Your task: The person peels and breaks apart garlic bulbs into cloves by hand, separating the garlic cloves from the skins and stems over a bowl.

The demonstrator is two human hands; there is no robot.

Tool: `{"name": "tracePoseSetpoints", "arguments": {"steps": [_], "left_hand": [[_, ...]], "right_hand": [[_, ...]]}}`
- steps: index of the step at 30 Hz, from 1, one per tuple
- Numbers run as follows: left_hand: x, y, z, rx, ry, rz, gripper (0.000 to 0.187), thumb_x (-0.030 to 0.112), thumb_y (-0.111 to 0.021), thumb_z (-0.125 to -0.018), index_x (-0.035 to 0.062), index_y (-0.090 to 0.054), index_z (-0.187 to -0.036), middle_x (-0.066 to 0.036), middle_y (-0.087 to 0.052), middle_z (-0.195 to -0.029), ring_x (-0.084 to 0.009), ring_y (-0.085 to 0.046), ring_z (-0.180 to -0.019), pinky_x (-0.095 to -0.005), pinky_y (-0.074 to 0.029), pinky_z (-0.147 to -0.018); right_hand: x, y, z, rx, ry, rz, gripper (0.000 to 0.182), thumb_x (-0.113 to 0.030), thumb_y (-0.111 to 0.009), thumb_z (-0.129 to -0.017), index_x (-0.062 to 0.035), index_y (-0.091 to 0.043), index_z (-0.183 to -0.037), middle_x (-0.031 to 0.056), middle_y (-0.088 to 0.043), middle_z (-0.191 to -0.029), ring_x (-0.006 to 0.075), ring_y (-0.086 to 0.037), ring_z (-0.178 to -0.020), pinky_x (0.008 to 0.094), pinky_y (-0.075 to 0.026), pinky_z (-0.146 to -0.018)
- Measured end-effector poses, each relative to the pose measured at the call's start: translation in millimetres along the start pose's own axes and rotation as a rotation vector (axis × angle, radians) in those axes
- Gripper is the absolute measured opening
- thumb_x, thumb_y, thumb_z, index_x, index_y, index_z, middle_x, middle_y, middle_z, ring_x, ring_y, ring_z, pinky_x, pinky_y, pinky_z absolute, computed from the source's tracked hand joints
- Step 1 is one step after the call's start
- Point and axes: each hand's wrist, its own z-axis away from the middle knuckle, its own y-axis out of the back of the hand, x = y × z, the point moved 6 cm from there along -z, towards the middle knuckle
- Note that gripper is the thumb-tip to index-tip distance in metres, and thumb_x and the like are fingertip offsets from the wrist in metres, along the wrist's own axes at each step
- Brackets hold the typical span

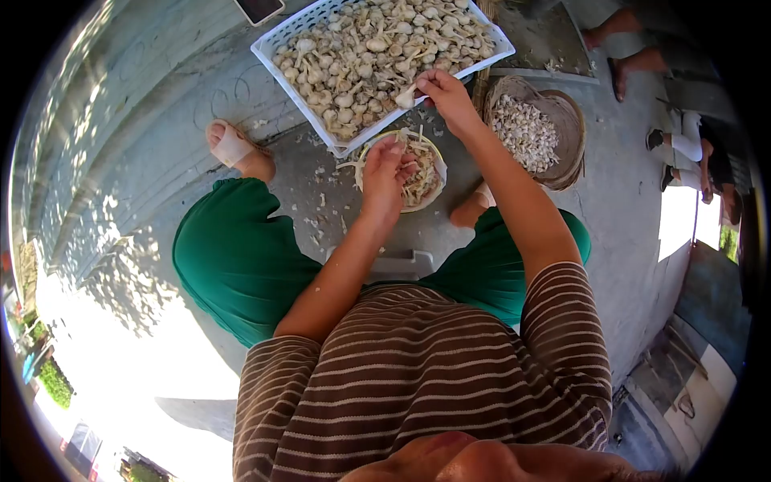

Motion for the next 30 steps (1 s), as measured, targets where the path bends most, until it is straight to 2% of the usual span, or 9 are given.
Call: {"name": "tracePoseSetpoints", "arguments": {"steps": [3,8,11,16,22,26,28,29,30], "left_hand": [[12,-7,3,-0.022,-0.125,0.032,0.037,0.013,-0.053,-0.091,0.0031,-0.041,-0.125,-0.011,-0.054,-0.11,-0.0209,-0.058,-0.091,-0.0313,-0.048,-0.079],[9,-11,9,-0.288,-0.151,-0.078,0.023,0.02,-0.05,-0.094,0.0029,-0.054,-0.107,-0.007,-0.059,-0.096,-0.0154,-0.057,-0.084,-0.0275,-0.048,-0.074],[2,-4,25,-0.232,-0.124,-0.224,0.024,0.024,-0.046,-0.095,0.0041,-0.053,-0.109,-0.005,-0.058,-0.091,-0.0123,-0.054,-0.077,-0.0247,-0.046,-0.072],[-7,4,54,-0.093,-0.112,-0.367,0.025,0.029,-0.037,-0.098,0.0077,-0.051,-0.095,0.0,-0.052,-0.071,-0.0079,-0.044,-0.055,-0.0225,-0.036,-0.048],[-18,12,65,-0.132,0.487,-0.175,0.03,0.031,-0.033,-0.093,0.013,-0.037,-0.07,0.003,-0.027,-0.048,-0.0068,-0.02,-0.039,-0.024,-0.017,-0.036],[-20,11,72,-0.136,0.528,-0.19,0.028,0.031,-0.035,-0.095,0.0129,-0.043,-0.074,0.004,-0.03,-0.052,-0.0064,-0.024,-0.043,-0.0239,-0.02,-0.04],[-1,3,73,-0.051,-0.002,-0.51,0.027,0.033,-0.037,-0.097,0.0102,-0.045,-0.085,0.002,-0.036,-0.058,-0.0071,-0.03,-0.049,-0.0231,-0.026,-0.044],[-5,9,70,-0.048,0.0,-0.511,0.027,0.033,-0.037,-0.097,0.0102,-0.045,-0.085,0.002,-0.036,-0.058,-0.0071,-0.03,-0.049,-0.0231,-0.026,-0.044],[2,5,68,-0.124,-0.207,-0.686,0.028,0.034,-0.037,-0.097,0.0075,-0.044,-0.091,-0.004,-0.043,-0.069,-0.0148,-0.042,-0.059,-0.0277,-0.035,-0.052]], "right_hand": [[-20,-22,57,-0.091,-0.031,-0.088,0.01,-0.013,-0.057,-0.088,-0.0031,-0.057,-0.092,0.0003,-0.058,-0.076,0.0068,-0.052,-0.069,0.021,-0.041,-0.06],[-34,-37,125,-0.003,0.087,-0.095,0.01,-0.011,-0.06,-0.086,-0.0026,-0.057,-0.09,0.0001,-0.057,-0.075,0.0059,-0.052,-0.07,0.0207,-0.042,-0.061],[-32,-39,152,-0.05,0.079,0.007,0.011,-0.01,-0.062,-0.084,0.0001,-0.057,-0.086,0.004,-0.062,-0.072,0.0089,-0.058,-0.064,0.0241,-0.047,-0.056],[-35,-44,188,-0.017,0.271,0.298,0.011,-0.009,-0.064,-0.082,-0.0015,-0.057,-0.082,0.0081,-0.062,-0.069,0.0118,-0.061,-0.06,0.0263,-0.047,-0.054],[-43,-54,207,-0.076,0.585,0.419,0.01,-0.009,-0.064,-0.081,-0.0029,-0.057,-0.08,0.0087,-0.059,-0.067,0.0158,-0.06,-0.06,0.0291,-0.046,-0.054],[-31,-52,202,-0.008,0.51,0.344,0.011,-0.011,-0.061,-0.085,-0.0022,-0.056,-0.08,0.0045,-0.055,-0.06,0.0074,-0.05,-0.051,0.024,-0.042,-0.048],[-8,-49,192,-0.002,0.347,0.153,0.012,-0.012,-0.062,-0.085,-0.0024,-0.057,-0.08,0.0031,-0.055,-0.062,0.0087,-0.05,-0.052,0.0238,-0.041,-0.049],[8,-45,186,0.013,0.193,-0.032,0.013,-0.012,-0.062,-0.085,-0.0025,-0.057,-0.079,0.0018,-0.056,-0.063,0.01,-0.049,-0.053,0.0235,-0.041,-0.049],[8,-47,186,-0.003,0.129,-0.16,0.015,-0.014,-0.061,-0.087,-0.0032,-0.056,-0.078,-0.0018,-0.052,-0.062,0.0065,-0.044,-0.05,0.0212,-0.036,-0.045]]}}
